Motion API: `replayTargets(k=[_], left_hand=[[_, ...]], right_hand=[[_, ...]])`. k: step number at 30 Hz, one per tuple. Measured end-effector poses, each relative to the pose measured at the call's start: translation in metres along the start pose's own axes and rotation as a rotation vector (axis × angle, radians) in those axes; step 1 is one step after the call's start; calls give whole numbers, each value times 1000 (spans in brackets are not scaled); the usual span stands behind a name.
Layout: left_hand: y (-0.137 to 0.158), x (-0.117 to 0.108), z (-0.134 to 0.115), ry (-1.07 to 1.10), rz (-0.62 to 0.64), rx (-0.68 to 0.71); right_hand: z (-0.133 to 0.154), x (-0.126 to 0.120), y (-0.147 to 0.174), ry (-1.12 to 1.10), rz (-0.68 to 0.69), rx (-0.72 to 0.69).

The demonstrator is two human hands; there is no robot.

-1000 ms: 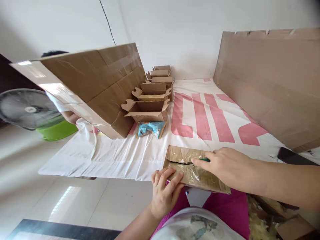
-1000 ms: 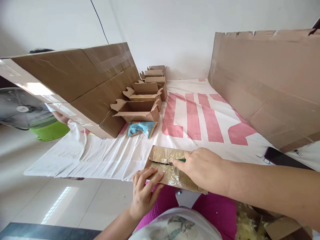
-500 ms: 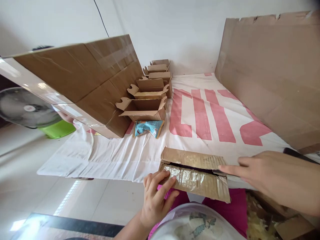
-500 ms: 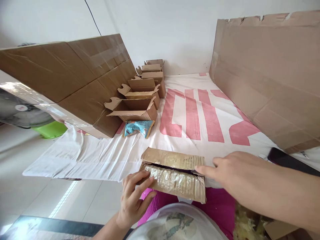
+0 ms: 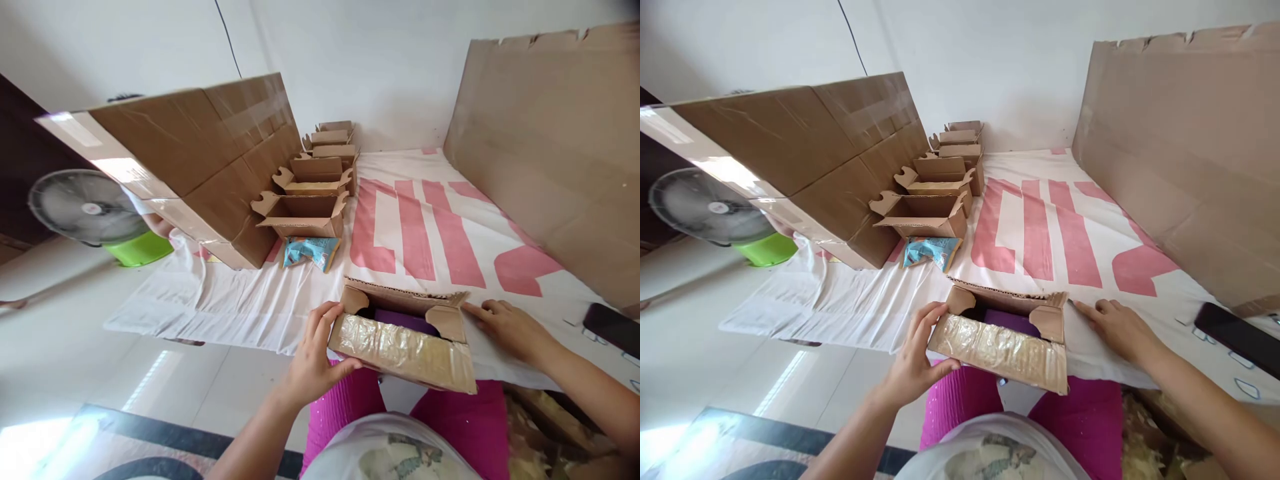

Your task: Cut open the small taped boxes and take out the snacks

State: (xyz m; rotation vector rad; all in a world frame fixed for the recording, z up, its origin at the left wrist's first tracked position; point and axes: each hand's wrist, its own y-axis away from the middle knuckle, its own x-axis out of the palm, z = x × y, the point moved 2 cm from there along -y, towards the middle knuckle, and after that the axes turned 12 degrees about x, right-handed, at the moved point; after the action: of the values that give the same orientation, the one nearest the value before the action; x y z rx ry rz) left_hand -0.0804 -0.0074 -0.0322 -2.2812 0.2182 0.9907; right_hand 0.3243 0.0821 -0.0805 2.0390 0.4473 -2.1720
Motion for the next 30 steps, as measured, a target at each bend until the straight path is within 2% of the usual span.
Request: replayTargets(k=[2, 4, 6, 8, 11, 15, 17, 20, 22, 23, 27, 30], left_hand=[[2, 1, 2, 54, 11, -33], [2, 6, 3, 85, -2, -52], [2, 12, 3, 103, -39, -56], [2, 19, 1, 122, -83, -50], [2, 26, -3, 134, -121, -36], [5, 27, -6, 132, -187, 6], [9, 25, -6, 137, -219, 31], [15, 24, -7, 112, -241, 82], [18, 25, -10, 59, -277, 135], [20, 26, -11, 25, -307, 157], [26, 35, -16, -92, -418, 179], [29, 41, -18, -129, -440, 157]], right_hand=[[12, -22, 2, -84, -180, -74], [34, -55, 8, -237, -358, -123], [64, -86, 16, -411, -427, -219], [95, -104, 22, -431, -334, -336], [124, -106, 24, -300, -192, -356], [128, -105, 31, -324, -160, -328], [129, -115, 39, -413, -118, -417], [137, -132, 49, -561, 128, -606], [141, -135, 50, -602, 253, -636], [141, -133, 47, -594, 245, -612], [132, -114, 34, -433, -10, -486], [128, -104, 26, -314, 12, -469]])
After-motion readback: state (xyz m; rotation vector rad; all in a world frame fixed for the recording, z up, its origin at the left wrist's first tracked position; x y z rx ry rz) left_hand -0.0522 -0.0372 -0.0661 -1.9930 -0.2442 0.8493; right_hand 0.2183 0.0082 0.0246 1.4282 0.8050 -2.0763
